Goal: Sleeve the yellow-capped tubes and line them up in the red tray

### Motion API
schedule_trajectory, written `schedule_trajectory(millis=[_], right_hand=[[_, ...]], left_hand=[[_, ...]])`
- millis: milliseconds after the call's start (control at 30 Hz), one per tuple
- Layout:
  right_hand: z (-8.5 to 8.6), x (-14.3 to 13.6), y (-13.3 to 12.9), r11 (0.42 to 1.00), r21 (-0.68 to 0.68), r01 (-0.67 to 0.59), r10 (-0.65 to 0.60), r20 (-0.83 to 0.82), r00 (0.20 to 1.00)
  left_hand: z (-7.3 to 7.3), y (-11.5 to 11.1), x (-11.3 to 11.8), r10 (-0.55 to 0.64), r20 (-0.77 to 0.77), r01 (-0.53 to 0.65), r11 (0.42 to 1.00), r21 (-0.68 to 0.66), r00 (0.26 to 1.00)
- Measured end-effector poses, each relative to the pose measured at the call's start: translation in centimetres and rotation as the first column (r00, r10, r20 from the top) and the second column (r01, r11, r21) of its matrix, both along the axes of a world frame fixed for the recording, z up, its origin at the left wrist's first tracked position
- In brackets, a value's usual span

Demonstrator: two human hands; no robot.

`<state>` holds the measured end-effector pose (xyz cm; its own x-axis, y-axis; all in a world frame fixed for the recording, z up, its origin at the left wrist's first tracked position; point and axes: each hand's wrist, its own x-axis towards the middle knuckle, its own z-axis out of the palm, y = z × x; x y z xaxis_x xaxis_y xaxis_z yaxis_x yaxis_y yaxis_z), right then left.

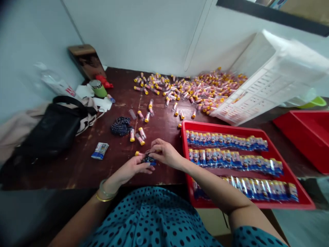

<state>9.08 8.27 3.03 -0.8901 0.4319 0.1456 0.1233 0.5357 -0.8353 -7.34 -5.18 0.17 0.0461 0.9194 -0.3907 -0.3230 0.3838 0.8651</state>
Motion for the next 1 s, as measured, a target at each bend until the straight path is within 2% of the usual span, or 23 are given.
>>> schedule_trajectory(millis=[33,67,100,133,167,200,233,267,300,367,433,467,500,533,567,600,633,667,700,733,800,900,1000], right_hand=[[0.2,0.2,0.4,0.999,-0.013,0.049,-0.049,-0.019,0.999],[0.4,0.5,0.8,0.994,-0.027,0.102,-0.103,-0.039,0.994],[0.6,0.7,1.2,0.987,-0.042,0.152,-0.155,-0.058,0.986],[0.7,0.9,1.5,0.980,-0.055,0.189,-0.193,-0.072,0.979],[0.8,1.0,1.9,0.975,-0.065,0.210,-0.215,-0.082,0.973],[0.8,1.2,2.2,0.973,-0.073,0.220,-0.226,-0.090,0.970],[0.8,1.3,2.3,0.972,-0.080,0.223,-0.230,-0.095,0.969],[0.8,1.4,2.5,0.971,-0.089,0.221,-0.229,-0.099,0.968],[0.7,1.5,2.5,0.971,-0.101,0.216,-0.226,-0.103,0.969],[0.4,1.6,2.5,0.968,-0.135,0.210,-0.225,-0.112,0.968],[0.4,1.7,2.4,0.963,-0.173,0.206,-0.226,-0.111,0.968],[0.4,1.8,2.2,0.961,-0.188,0.201,-0.224,-0.106,0.969],[0.6,1.7,2.0,0.961,-0.197,0.193,-0.215,-0.099,0.971],[0.9,1.7,1.8,0.964,-0.194,0.179,-0.200,-0.093,0.975],[1.3,1.7,1.5,0.972,-0.171,0.162,-0.179,-0.090,0.980],[1.7,1.6,1.2,0.982,-0.126,0.144,-0.155,-0.086,0.984],[2.1,1.6,0.9,0.990,-0.056,0.127,-0.131,-0.073,0.989],[2.5,1.7,0.4,0.993,0.031,0.113,-0.111,-0.051,0.992],[2.9,1.8,0.0,0.988,0.121,0.099,-0.098,-0.021,0.995],[3.1,2.0,-0.5,0.977,0.197,0.081,-0.086,0.015,0.996],[3.3,2.8,-1.5,0.960,0.278,0.038,-0.063,0.084,0.994],[3.0,4.4,-3.1,0.969,0.248,-0.004,-0.031,0.138,0.990],[2.4,6.1,-4.1,0.988,0.153,0.033,-0.054,0.131,0.990]], left_hand=[[0.1,0.6,-1.7,0.037,-0.196,-0.034,0.999,0.021,0.980],[0.2,1.4,-3.6,0.135,-0.435,-0.127,0.991,0.048,0.890],[0.3,2.3,-5.7,0.253,-0.691,-0.258,0.961,0.098,0.677],[0.3,3.4,-7.7,0.296,-0.874,-0.352,0.923,0.158,0.386],[0.3,4.4,-9.6,0.249,-0.960,-0.396,0.900,0.181,0.127],[0.2,5.4,-11.2,0.142,-0.990,-0.396,0.908,0.140,-0.024],[0.1,6.3,-12.6,0.042,-0.995,-0.359,0.931,0.071,-0.089],[0.1,6.8,-13.7,-0.020,-0.992,-0.305,0.952,0.019,-0.123],[0.1,7.2,-14.3,-0.059,-0.990,-0.254,0.967,-0.025,-0.127],[0.3,7.0,-14.3,-0.028,-0.994,-0.181,0.983,-0.008,-0.107],[0.9,6.2,-12.5,0.161,-0.985,-0.166,0.972,0.168,-0.057],[1.2,5.6,-11.0,0.297,-0.955,-0.164,0.942,0.293,0.001],[1.5,5.1,-9.1,0.429,-0.897,-0.177,0.896,0.407,0.108],[1.7,4.6,-7.0,0.511,-0.811,-0.197,0.859,0.472,0.286],[1.9,4.2,-4.8,0.501,-0.703,-0.204,0.861,0.467,0.506],[2.0,3.8,-2.7,0.408,-0.559,-0.191,0.894,0.405,0.722],[2.0,3.5,-0.8,0.279,-0.371,-0.159,0.934,0.321,0.886],[2.0,3.2,0.8,0.139,-0.167,-0.096,0.965,0.246,0.976],[1.9,2.9,2.1,0.026,0.024,-0.030,0.981,0.190,0.999],[1.8,2.5,3.1,-0.044,0.173,0.016,0.987,0.159,0.984],[1.4,1.5,4.2,-0.085,0.326,0.041,0.990,0.138,0.942],[0.4,-0.4,5.1,-0.064,0.365,0.045,0.997,0.060,0.929],[-0.7,-1.6,5.7,-0.012,0.296,0.031,0.998,-0.060,0.955]])
